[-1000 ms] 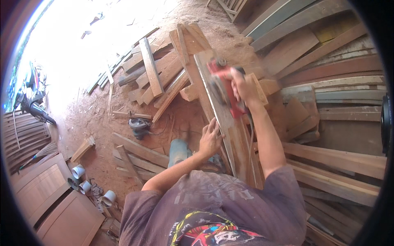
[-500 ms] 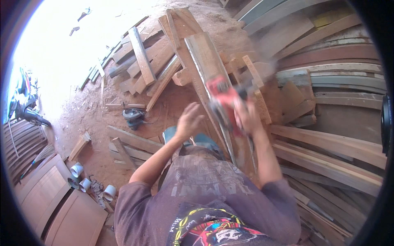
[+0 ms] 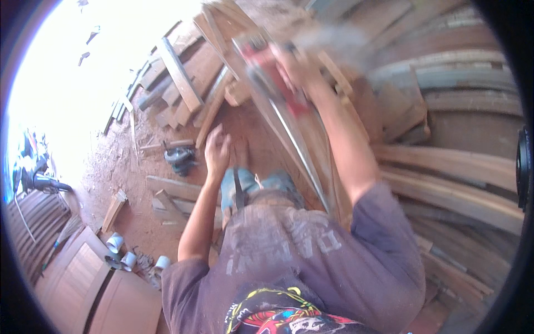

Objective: The person sands a long wooden plank using a handheld electric sander. They repeatedly move the sander along the plank's length, flip the plank to sand the other side, and continue sanding until the clip ends.

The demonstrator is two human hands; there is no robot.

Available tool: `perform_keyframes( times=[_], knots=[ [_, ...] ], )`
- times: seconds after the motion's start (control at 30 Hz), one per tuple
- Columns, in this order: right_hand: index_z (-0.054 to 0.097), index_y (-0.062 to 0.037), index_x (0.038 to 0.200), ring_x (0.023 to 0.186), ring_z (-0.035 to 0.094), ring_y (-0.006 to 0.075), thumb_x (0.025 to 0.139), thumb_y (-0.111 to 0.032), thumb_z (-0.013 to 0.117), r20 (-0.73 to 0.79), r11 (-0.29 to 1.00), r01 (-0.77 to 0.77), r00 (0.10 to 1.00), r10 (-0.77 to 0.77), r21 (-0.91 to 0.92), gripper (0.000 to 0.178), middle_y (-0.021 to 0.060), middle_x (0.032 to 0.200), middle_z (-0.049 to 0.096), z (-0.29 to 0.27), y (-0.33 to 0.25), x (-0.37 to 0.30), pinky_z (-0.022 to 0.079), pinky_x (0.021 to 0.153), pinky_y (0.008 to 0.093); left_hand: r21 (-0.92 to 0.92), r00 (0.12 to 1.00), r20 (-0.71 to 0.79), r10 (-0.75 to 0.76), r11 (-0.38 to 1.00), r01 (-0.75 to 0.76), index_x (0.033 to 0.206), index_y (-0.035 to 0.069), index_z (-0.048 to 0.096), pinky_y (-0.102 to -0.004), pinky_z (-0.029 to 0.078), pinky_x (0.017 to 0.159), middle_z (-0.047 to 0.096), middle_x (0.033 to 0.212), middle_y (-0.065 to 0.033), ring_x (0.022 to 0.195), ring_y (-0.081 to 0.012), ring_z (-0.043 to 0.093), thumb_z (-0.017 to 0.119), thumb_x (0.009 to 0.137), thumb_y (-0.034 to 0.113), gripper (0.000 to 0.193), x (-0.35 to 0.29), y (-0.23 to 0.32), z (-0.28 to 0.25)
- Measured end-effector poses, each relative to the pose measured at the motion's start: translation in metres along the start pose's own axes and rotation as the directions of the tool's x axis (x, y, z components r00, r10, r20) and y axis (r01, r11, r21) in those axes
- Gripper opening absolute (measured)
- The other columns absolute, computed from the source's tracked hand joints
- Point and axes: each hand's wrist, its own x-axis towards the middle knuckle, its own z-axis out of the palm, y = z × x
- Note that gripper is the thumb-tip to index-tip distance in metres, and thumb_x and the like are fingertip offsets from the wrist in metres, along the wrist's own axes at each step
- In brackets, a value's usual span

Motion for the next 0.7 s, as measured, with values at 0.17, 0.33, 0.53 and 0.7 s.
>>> perform_keyframes(
  times=[0.17, 0.33, 0.53, 0.7],
  knots=[
    [0.081, -0.0053, 0.102, 0.049, 0.052, 0.0124, 0.104, -0.056, 0.055, -0.012, 0.981, -0.055, 0.998, 0.058, 0.189, 0.058, 0.0018, 0.063, 0.056, -0.018, 0.001, -0.005, 0.048, 0.052, 0.0348, -0.342, 0.988, 0.088, -0.125, 0.928, 0.148, 0.142, 0.0, 0.064, -0.0382, 0.055, 0.098, 0.072, 0.128, -0.0166, 0.113, -0.0261, 0.071, 0.068, 0.102, 0.014, 0.043, 0.062, 0.084, 0.038],
    [0.076, -0.0062, 0.092, 0.051, 0.05, 0.0107, 0.104, -0.059, 0.055, -0.033, 0.995, -0.016, 0.999, 0.02, 0.099, 0.059, -0.0022, 0.063, 0.053, -0.053, 0.096, -0.176, 0.04, 0.046, 0.0334, -0.135, 0.987, 0.16, 0.016, 0.991, 0.006, 0.154, -0.001, 0.051, -0.0432, 0.052, 0.105, 0.067, 0.134, -0.0215, 0.122, -0.0302, 0.066, 0.07, 0.103, 0.025, 0.06, 0.062, 0.12, 0.078],
    [0.065, -0.0082, 0.078, 0.065, 0.053, 0.0093, 0.107, -0.049, 0.052, -0.156, 0.976, -0.21, 0.963, 0.217, 0.063, 0.052, -0.0037, 0.067, 0.055, -0.082, 0.212, -0.454, 0.042, 0.059, 0.0323, -0.267, 0.988, 0.14, 0.062, 0.963, -0.022, 0.164, -0.004, 0.034, -0.0441, 0.046, 0.111, 0.058, 0.139, -0.025, 0.13, -0.0337, 0.058, 0.069, 0.104, 0.029, 0.076, 0.058, 0.089, 0.114],
    [0.079, -0.0051, 0.114, 0.088, 0.077, 0.0306, 0.098, -0.055, 0.056, -0.123, 0.804, -0.592, 0.803, 0.584, -0.046, 0.056, 0.0181, 0.092, 0.078, -0.107, 0.197, -0.566, 0.056, 0.08, 0.0422, -0.125, 0.963, 0.252, 0.099, 0.99, -0.069, 0.166, -0.004, 0.028, -0.0444, 0.04, 0.118, 0.048, 0.155, -0.0287, 0.142, -0.0375, 0.05, 0.064, 0.106, 0.029, 0.078, 0.053, 0.127, 0.104]
  ],
)
